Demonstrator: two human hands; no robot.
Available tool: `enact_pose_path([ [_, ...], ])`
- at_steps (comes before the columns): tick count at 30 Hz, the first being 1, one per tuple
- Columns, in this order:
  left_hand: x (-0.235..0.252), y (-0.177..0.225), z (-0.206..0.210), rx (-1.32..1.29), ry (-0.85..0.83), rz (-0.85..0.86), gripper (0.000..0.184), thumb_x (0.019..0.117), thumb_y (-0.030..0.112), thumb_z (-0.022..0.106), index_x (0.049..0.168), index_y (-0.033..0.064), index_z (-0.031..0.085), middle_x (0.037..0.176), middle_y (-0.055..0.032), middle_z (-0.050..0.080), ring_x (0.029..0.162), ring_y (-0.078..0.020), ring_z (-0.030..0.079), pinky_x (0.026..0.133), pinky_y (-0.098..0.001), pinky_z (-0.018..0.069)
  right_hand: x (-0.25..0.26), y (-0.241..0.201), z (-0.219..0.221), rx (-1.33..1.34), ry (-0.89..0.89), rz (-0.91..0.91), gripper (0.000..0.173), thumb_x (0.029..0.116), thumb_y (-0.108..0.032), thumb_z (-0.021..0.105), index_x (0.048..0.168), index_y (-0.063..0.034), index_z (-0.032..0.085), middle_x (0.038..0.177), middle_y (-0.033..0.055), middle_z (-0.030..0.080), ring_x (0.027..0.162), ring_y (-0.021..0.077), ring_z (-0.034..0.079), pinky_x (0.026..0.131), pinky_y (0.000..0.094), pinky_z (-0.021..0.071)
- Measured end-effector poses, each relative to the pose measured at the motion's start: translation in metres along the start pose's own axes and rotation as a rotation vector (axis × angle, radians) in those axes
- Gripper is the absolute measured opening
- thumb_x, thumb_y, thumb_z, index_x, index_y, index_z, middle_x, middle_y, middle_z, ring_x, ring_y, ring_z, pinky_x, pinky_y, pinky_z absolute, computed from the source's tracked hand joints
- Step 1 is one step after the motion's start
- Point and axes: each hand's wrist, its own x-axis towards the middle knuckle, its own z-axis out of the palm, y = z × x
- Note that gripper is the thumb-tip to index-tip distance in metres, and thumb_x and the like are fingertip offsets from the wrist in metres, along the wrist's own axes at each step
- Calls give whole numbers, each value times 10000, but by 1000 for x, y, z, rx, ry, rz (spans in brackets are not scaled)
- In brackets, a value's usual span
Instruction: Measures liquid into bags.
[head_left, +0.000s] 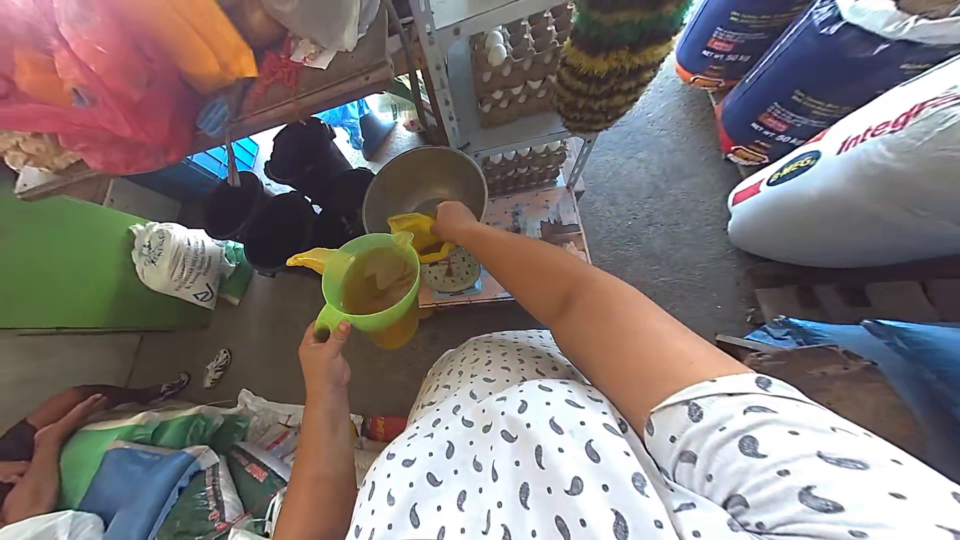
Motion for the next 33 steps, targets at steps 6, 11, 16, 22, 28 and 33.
enact_pose_path([
  [6,3,2,2,45,-22,-32,221,853,-15,705,1039,23,592,836,27,662,737,-38,648,752,-205,573,2,9,6,88,28,-43,265,960,-153,621,1167,-14,710,1219,241,682,1180,413,644,948,661,510],
  [11,3,3,1,86,-23,-44,206,859,-21,702,1030,21,595,836,26,663,750,-32,647,758,-203,568,2,12,8,100,38,-60,253,971,-146,610,1163,-19,715,1220,232,685,1188,407,642,962,653,508],
  [16,2,8,2,142,-11,-64,229,876,5,714,1068,-7,590,863,8,650,751,-38,640,752,-209,568,3,19,9,144,55,-103,279,982,-149,608,1201,-10,710,1237,248,676,1212,424,626,991,667,489],
  [22,3,8,2,149,-12,-73,202,886,3,714,1048,11,593,843,13,650,723,-34,633,736,-202,566,1,22,10,162,47,-82,287,985,-182,618,1210,-30,713,1238,230,684,1206,408,634,991,657,492],
  [28,6,6,3,156,-19,-72,197,891,14,716,1049,16,599,835,15,647,713,-40,630,733,-200,563,1,25,11,165,44,-77,304,985,-215,622,1212,-34,711,1237,222,684,1205,400,635,993,648,495],
  [33,6,8,5,169,-22,-81,186,899,12,713,1046,8,598,829,13,646,712,-32,628,726,-193,562,-2,24,10,175,41,-91,311,996,-221,614,1225,-32,704,1236,221,684,1208,393,636,1001,634,493],
])
